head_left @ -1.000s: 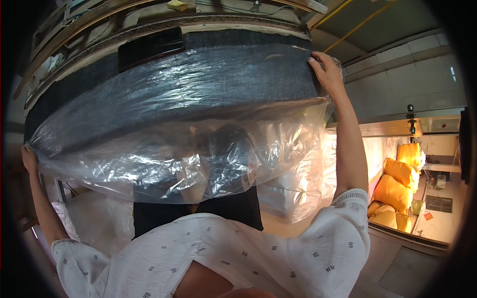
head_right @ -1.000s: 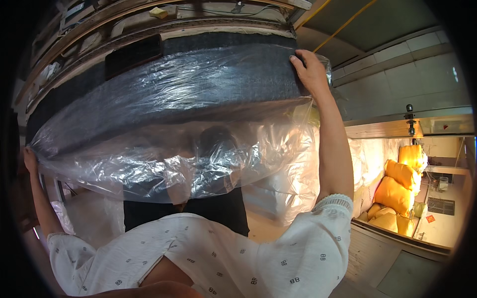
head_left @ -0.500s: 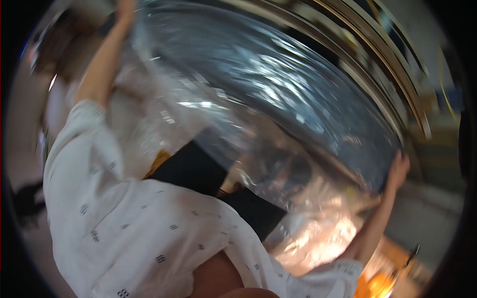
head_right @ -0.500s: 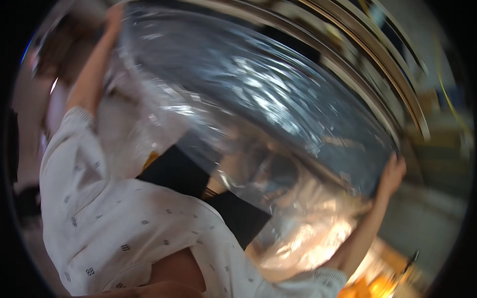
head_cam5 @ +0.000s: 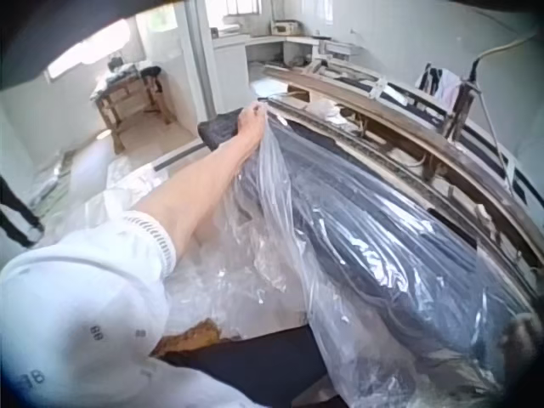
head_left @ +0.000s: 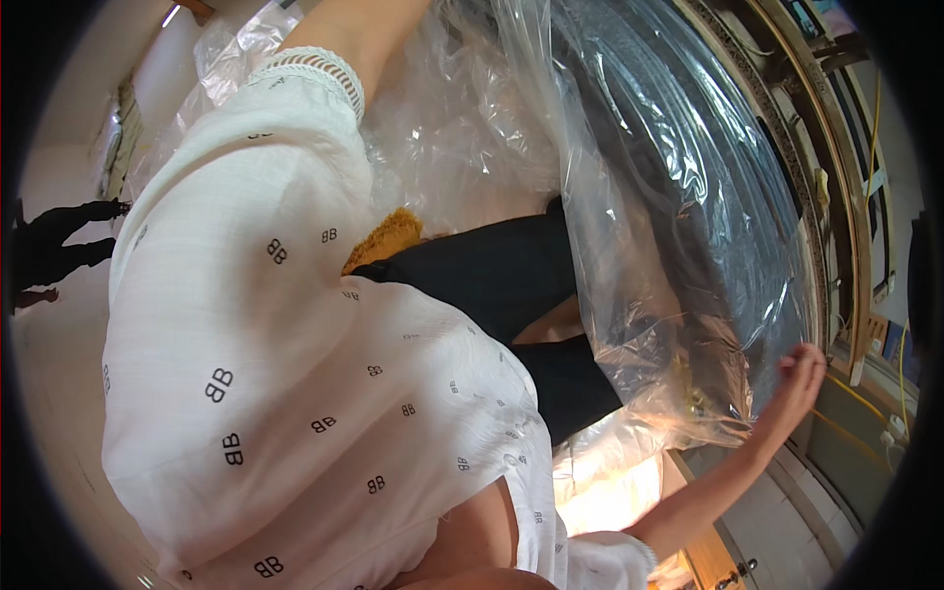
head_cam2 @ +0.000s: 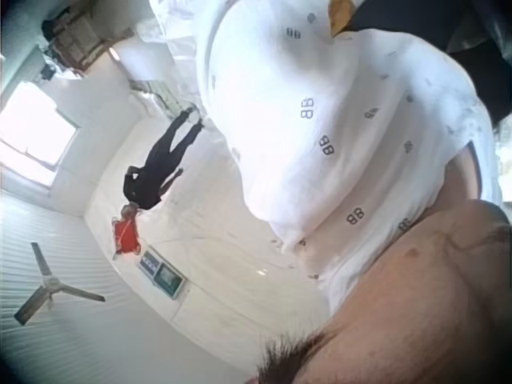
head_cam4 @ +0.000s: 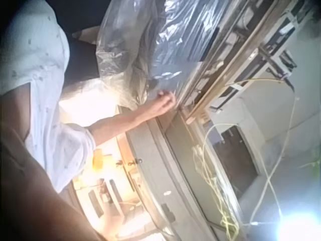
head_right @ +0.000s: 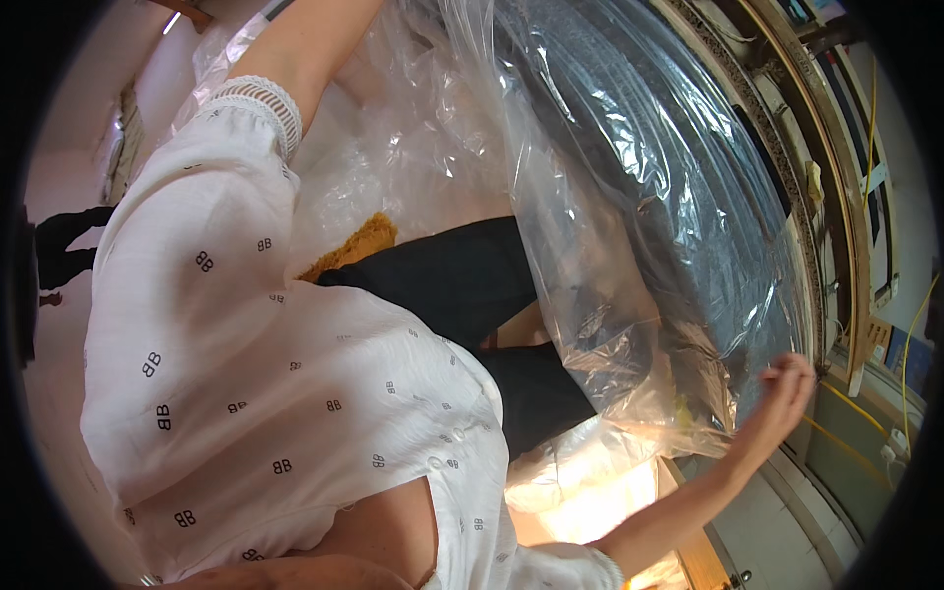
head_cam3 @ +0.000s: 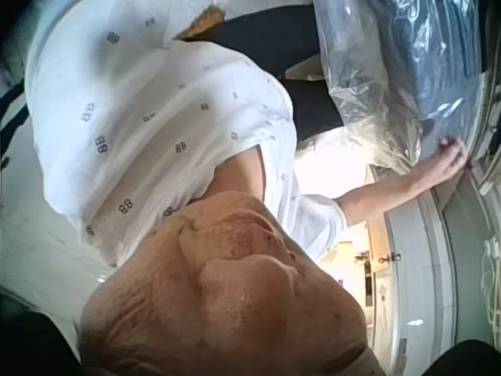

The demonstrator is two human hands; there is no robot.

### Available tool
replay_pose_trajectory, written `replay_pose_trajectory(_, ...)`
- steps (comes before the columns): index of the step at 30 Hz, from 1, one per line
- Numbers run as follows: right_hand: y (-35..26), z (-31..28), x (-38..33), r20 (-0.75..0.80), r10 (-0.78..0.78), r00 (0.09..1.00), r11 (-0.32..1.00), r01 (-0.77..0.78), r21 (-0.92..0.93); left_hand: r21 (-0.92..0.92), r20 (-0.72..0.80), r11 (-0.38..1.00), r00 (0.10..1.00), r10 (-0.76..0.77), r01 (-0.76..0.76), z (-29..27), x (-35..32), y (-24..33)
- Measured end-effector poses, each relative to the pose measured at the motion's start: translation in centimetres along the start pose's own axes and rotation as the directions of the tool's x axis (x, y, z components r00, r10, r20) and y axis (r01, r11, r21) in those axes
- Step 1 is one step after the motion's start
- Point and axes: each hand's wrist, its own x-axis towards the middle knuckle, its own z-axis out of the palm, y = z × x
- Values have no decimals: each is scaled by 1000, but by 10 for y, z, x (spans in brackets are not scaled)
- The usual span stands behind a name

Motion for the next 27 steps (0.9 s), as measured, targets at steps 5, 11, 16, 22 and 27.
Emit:
replay_pose_trajectory(5, -2, 126, -140, 949, 130, 286, 835, -548, 51, -10, -49, 998, 997, 60, -60, 9, -1, 0)
replay_pose_trajectory(11, 149, 221, -128, 190, -85, 978, 872, 165, -461, -9, -59, 996, 995, -85, 85, 8, -2, 0)
replay_pose_trajectory(16, 172, 221, -81, 270, -183, 945, 847, 291, -446, -63, -67, 996, 995, -73, 69, 1, -8, 5)
replay_pose_trajectory(22, 114, 126, -95, 576, 383, 722, 734, -616, 284, -97, 8, 993, 998, -65, 66, -2, -11, 19)
replay_pose_trajectory(27, 84, 25, -126, -127, 241, 962, 625, -54, 778, -54, 25, 998, 1000, -19, 20, -1, -7, 5)
